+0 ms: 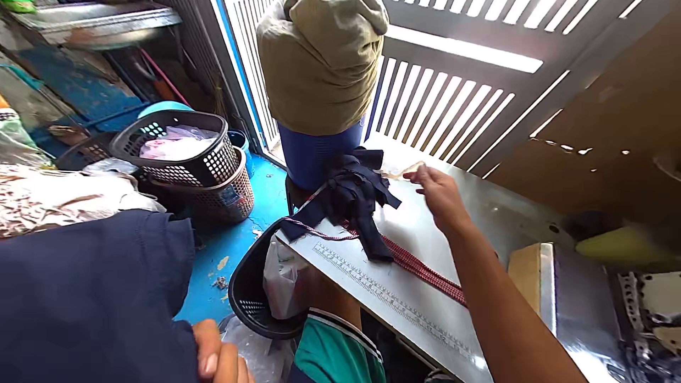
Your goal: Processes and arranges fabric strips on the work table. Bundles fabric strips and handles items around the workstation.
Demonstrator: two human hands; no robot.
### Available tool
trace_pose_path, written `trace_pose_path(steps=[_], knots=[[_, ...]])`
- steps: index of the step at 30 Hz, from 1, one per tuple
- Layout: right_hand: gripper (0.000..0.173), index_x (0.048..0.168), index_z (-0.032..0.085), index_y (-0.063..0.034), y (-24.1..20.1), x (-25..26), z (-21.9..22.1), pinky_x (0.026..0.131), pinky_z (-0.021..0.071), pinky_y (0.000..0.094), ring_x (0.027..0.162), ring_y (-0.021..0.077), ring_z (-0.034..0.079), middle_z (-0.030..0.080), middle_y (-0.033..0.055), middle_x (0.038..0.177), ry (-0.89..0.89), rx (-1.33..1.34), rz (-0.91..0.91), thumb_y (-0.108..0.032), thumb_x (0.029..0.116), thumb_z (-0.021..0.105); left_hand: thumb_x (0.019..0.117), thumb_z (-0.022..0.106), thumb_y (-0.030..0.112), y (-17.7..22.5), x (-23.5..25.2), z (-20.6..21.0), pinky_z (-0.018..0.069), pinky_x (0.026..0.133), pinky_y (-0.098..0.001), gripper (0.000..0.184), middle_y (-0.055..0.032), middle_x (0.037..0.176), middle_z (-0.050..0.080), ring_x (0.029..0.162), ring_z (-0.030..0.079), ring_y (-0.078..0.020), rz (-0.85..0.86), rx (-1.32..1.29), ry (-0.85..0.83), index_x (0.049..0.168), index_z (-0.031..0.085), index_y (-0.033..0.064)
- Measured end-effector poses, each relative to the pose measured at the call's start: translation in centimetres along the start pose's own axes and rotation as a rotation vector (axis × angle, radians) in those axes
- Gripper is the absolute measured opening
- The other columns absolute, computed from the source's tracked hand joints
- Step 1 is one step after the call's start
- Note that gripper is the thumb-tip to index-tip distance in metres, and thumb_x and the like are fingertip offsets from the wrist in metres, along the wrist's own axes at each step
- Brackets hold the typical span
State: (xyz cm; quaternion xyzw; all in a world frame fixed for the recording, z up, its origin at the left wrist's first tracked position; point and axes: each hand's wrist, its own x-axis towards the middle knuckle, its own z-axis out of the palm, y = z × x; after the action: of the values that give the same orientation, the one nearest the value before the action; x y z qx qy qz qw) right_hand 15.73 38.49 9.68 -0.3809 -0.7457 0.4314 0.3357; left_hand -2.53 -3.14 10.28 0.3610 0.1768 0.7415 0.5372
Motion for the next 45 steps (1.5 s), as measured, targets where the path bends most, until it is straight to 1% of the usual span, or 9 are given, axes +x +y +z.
trace_pose_path(steps=[4,8,13,21,27,30,36,40,45], knots=[[0.033,0.096,0.065,-0.0110,-2.7,-5.9,-5.9,0.080,0.0579,0.0331,0.076,0.0101,0.066,0.067,-0.0029,0.077,0.098,0.349,0.001,-0.028,0.1110,0.041,0.0768,0.088,0.027,-1.8,1.2,-0.7,0.0616,0.083,-0.0407,0.056,-0.0049,0.091,0.072,0.082,0.072,-0.0202,-0.009,-0.041,-0.063,0.125,0.065,0.0081],[0.031,0.094,0.070,-0.0089,-4.8,-13.1,-9.2,0.055,0.0470,0.0191,0.056,-0.0010,0.051,0.057,-0.0073,0.067,-0.140,-0.150,-0.147,-0.024,0.1070,0.046,0.0741,0.090,0.033,-5.0,2.1,1.0,0.0604,0.079,-0.0366,0.062,-0.0026,0.096,0.071,0.084,0.071,-0.0172,-0.079,-0.086,-0.072,0.125,0.065,0.0103],[0.037,0.086,0.065,-0.0040,-6.5,-22.3,-4.4,0.061,0.0503,0.0475,0.067,0.0245,0.063,0.061,0.0096,0.070,-0.787,-0.424,0.023,-0.031,0.1063,0.050,0.0842,0.081,0.031,-11.2,4.1,3.8,0.0545,0.098,-0.0347,0.057,-0.0056,0.146,0.057,0.117,0.065,-0.0169,-0.249,0.104,-0.339,0.135,0.061,0.0138],[0.023,0.095,0.069,-0.0026,-2.9,-29.7,-7.0,0.056,0.0513,0.0322,0.059,0.0099,0.059,0.063,0.0035,0.068,-0.630,-0.004,-0.037,-0.025,0.0996,0.065,0.0668,0.090,0.017,-11.8,6.3,6.9,0.0580,0.096,-0.0316,0.057,0.0049,0.109,0.074,0.105,0.069,-0.0051,-0.785,0.695,-0.356,0.118,0.068,0.0098],[0.032,0.110,0.065,0.0032,-2.6,-33.9,-8.2,0.057,0.0491,0.0275,0.059,0.0068,0.054,0.058,0.0016,0.071,-0.535,0.240,0.089,-0.019,0.1105,0.041,0.0628,0.092,0.031,-8.5,13.3,11.8,0.0581,0.073,-0.0438,0.046,-0.0011,0.086,0.071,0.083,0.069,-0.0140,-0.632,1.371,-0.485,0.096,0.070,0.0097],[0.031,0.111,0.062,0.0027,-1.8,-34.8,-6.9,0.054,0.0506,0.0321,0.056,0.0119,0.054,0.054,0.0046,0.069,-0.449,0.147,0.075,-0.019,0.1110,0.039,0.0672,0.087,0.043,-8.4,17.4,14.4,0.0534,0.069,-0.0550,0.047,-0.0092,0.084,0.067,0.082,0.067,-0.0279,-0.560,1.732,-0.485,0.092,0.067,0.0083],[0.028,0.108,0.067,-0.0005,-2.0,-33.3,-5.8,0.059,0.0553,0.0552,0.066,0.0344,0.069,0.067,0.0156,0.073,-0.264,-0.469,0.035,-0.019,0.1078,0.046,0.0755,0.082,0.027,-18.5,22.6,10.2,0.0522,0.085,-0.0608,0.068,-0.0243,0.115,0.066,0.108,0.065,-0.0428,-0.762,2.121,-0.287,0.129,0.054,-0.0032],[0.024,0.088,0.068,-0.0112,-1.0,-28.1,-6.2,0.051,0.0550,0.0415,0.061,0.0208,0.066,0.062,0.0032,0.069,0.018,-0.707,-0.286,-0.019,0.1011,0.049,0.0699,0.084,0.028,-22.6,22.6,6.6,0.0529,0.087,-0.0593,0.083,-0.0268,0.123,0.062,0.112,0.064,-0.0432,-0.792,2.118,-0.268,0.137,0.048,-0.0046],[0.025,0.104,0.075,-0.0072,-3.7,-17.8,-6.0,0.087,0.0588,0.0458,0.104,0.0262,0.070,0.072,0.0102,0.109,0.028,-0.558,-0.449,-0.013,0.1028,0.051,0.0781,0.083,0.032,-21.4,24.1,4.9,0.0484,0.097,-0.0636,0.075,-0.0308,0.128,0.058,0.122,0.058,-0.0463,-0.871,1.962,-0.519,0.131,0.052,-0.0116]])
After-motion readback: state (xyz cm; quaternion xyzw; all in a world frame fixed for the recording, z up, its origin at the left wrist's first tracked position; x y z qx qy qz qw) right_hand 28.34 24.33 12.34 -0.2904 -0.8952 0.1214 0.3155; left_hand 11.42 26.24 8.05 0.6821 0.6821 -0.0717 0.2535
